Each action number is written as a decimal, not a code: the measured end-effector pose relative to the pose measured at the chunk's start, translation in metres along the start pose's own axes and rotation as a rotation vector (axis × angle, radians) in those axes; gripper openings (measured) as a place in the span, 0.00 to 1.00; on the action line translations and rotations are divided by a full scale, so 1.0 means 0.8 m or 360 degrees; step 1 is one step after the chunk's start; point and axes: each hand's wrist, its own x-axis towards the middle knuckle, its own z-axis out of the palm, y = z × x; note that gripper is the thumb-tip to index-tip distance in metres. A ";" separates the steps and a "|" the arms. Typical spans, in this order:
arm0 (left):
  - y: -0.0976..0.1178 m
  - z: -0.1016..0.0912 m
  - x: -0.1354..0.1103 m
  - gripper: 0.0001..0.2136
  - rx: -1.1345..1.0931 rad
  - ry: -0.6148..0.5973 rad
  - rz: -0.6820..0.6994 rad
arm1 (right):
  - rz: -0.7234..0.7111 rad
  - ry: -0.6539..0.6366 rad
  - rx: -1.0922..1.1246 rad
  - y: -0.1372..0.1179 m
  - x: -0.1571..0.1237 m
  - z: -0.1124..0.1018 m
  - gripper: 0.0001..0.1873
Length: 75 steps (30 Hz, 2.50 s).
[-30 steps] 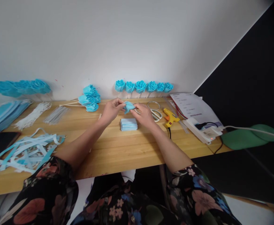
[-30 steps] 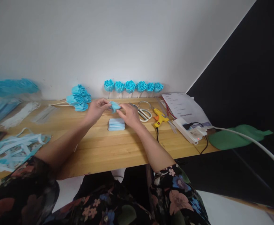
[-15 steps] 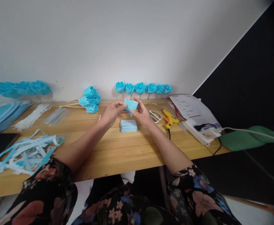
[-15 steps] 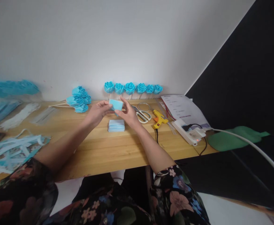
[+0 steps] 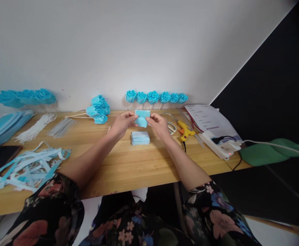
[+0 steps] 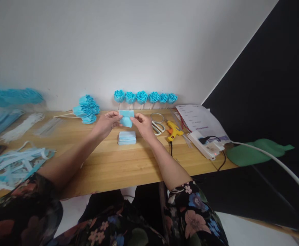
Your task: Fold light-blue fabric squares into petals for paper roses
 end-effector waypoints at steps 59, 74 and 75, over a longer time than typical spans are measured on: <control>0.004 -0.001 -0.005 0.11 0.0987 -0.0267 0.0021 | 0.0047 0.0130 0.0077 0.000 0.004 -0.005 0.15; 0.003 -0.005 -0.004 0.11 0.0976 -0.0268 0.0026 | 0.0031 0.0200 0.0081 -0.002 0.004 -0.005 0.16; 0.004 -0.004 -0.004 0.11 0.0978 -0.0265 0.0023 | 0.0033 0.0196 0.0083 -0.002 0.004 -0.005 0.16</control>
